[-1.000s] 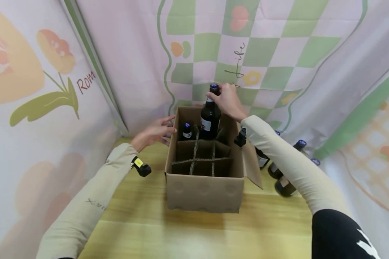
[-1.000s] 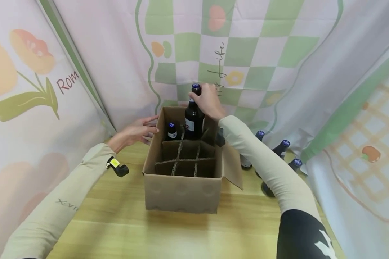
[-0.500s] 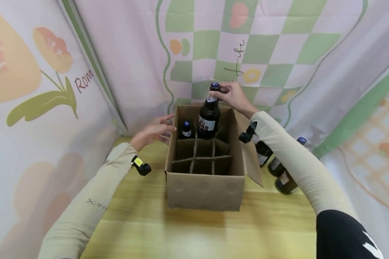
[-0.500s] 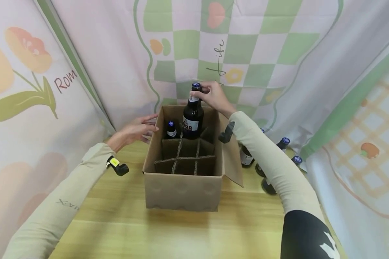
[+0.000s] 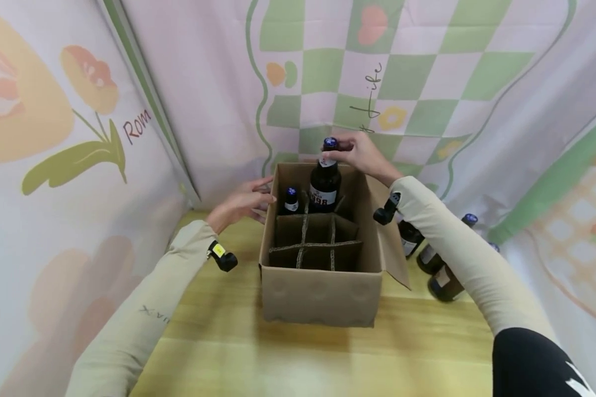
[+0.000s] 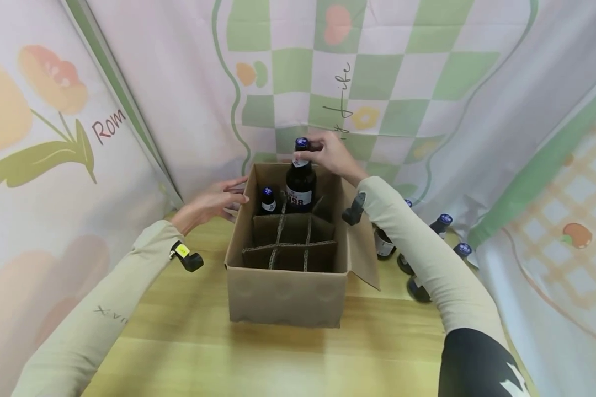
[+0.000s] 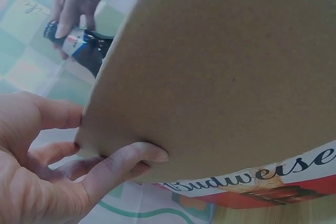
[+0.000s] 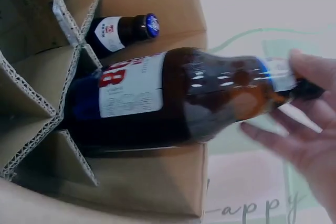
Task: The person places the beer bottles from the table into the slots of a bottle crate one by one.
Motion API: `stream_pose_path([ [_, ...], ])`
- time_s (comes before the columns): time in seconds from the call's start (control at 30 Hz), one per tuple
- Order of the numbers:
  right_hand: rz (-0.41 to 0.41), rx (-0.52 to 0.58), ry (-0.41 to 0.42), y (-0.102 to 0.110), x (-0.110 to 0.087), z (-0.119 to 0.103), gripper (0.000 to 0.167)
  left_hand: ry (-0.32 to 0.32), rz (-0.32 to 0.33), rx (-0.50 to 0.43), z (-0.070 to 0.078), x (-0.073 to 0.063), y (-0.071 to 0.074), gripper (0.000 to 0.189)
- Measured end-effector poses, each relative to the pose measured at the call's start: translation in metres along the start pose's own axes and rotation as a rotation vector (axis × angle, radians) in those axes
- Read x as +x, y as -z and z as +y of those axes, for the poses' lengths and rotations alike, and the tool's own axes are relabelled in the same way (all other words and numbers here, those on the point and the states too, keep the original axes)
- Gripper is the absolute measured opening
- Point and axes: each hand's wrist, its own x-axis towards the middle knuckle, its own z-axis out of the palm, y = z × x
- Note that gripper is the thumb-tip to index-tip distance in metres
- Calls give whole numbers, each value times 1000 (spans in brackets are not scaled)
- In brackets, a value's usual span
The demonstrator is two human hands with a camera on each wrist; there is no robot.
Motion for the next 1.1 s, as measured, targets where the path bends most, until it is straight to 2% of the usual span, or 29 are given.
stream_pose_path([
  [0.17,-10,-91,-92,0,-3,10,23,-2,14,7,2,3,-1,78],
  [0.3,-76,-102,-165,-10,-5,18,21,7,4,0,-1,6,-3,79],
  [0.43,-130,-143,-187,-17,-4,22,15,12,-11,-7,-3,9,-8,79],
  [0.63,-169,-157,-267,-21,-4,23,19,15,-10,-5,-3,10,-10,79],
  [0.87,-207,-215,-305,-24,1,23,15,15,-4,5,1,9,-9,78],
  [1.0,-269,-182,-370,-31,3,22,16,15,-5,12,1,6,-6,78],
  [1.1,-302,-161,-387,-38,3,22,19,25,2,14,-1,5,-2,78],
])
